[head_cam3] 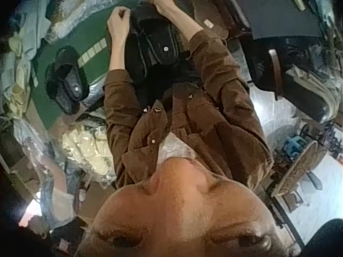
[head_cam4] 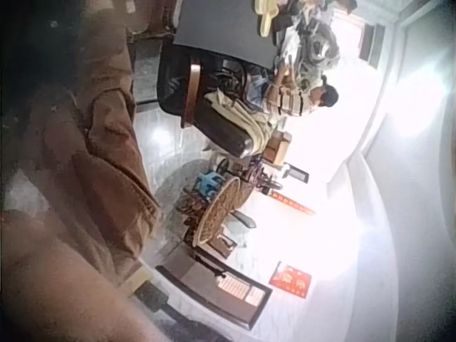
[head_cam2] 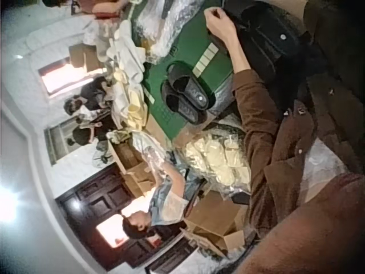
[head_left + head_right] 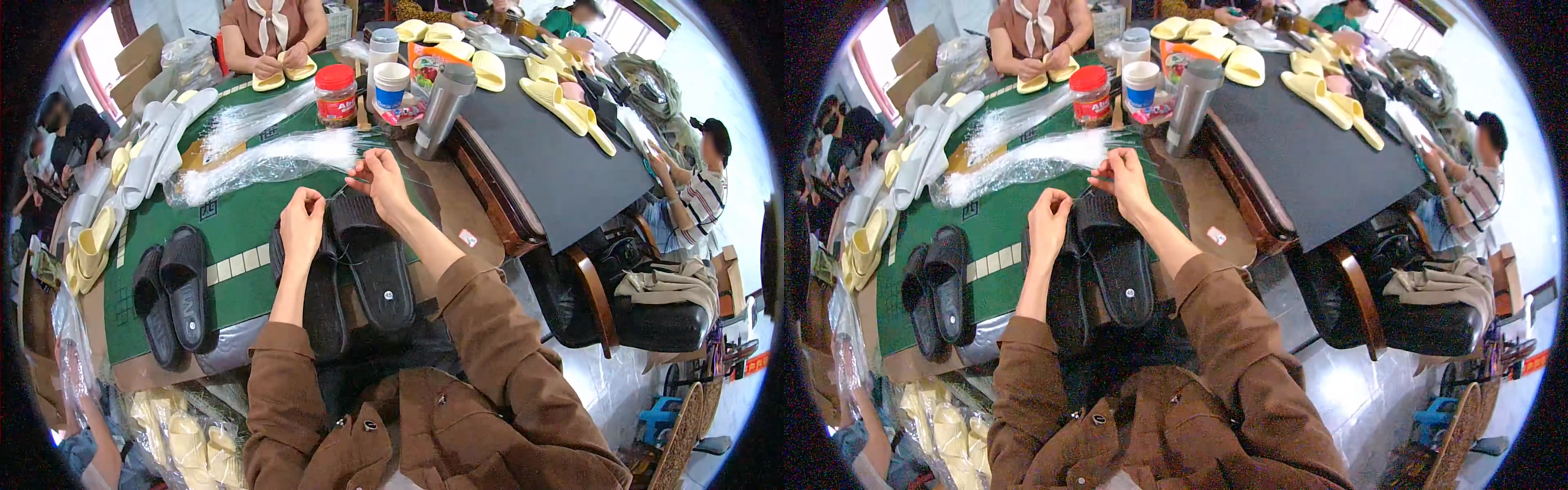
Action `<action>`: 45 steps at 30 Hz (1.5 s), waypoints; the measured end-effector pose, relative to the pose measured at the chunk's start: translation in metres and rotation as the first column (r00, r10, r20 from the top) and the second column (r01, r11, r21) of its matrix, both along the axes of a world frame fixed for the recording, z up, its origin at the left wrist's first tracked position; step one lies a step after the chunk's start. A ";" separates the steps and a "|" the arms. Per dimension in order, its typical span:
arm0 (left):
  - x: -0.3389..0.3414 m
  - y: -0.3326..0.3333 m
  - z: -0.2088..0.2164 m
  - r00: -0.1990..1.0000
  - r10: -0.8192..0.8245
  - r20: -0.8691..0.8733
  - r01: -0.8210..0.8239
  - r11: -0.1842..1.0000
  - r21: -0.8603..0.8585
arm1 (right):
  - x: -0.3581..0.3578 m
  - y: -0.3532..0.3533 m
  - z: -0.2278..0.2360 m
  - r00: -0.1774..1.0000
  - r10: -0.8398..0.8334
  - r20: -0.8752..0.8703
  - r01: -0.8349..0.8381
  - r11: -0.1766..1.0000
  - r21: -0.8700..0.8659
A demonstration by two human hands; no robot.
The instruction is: The person assembles slipper footwear by hand, inserting small white plastic fasteners into the straps of black and yellow slippers. They handle the slippers one at a time, picking them up from a pile, inserting the fastener, and placing the finished item on the table.
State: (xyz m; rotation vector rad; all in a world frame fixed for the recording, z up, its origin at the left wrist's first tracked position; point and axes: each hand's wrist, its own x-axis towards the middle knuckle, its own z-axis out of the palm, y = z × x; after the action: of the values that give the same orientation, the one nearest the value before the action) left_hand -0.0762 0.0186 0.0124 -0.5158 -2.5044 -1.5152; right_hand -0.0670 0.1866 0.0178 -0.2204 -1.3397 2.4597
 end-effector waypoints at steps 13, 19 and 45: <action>0.008 0.003 0.013 0.997 -0.069 -0.036 0.069 0.998 -0.008 | -0.008 0.043 0.034 0.985 -0.172 0.022 0.173 0.979 -0.110; 0.008 0.003 0.014 0.984 -0.142 -0.109 0.132 0.987 -0.087 | 0.025 0.065 0.074 0.951 -0.286 -0.119 0.300 0.945 0.129; 0.133 -0.014 0.056 0.885 -0.221 -0.409 0.033 0.907 -0.420 | 0.172 0.259 0.032 0.818 -0.536 -0.209 0.372 0.215 0.903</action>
State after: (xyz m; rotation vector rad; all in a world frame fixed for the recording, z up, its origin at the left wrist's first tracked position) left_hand 0.0573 0.0044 0.0681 -0.9887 -2.4268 -0.7703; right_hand 0.1053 0.4452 0.0496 -0.4327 -2.1173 0.9041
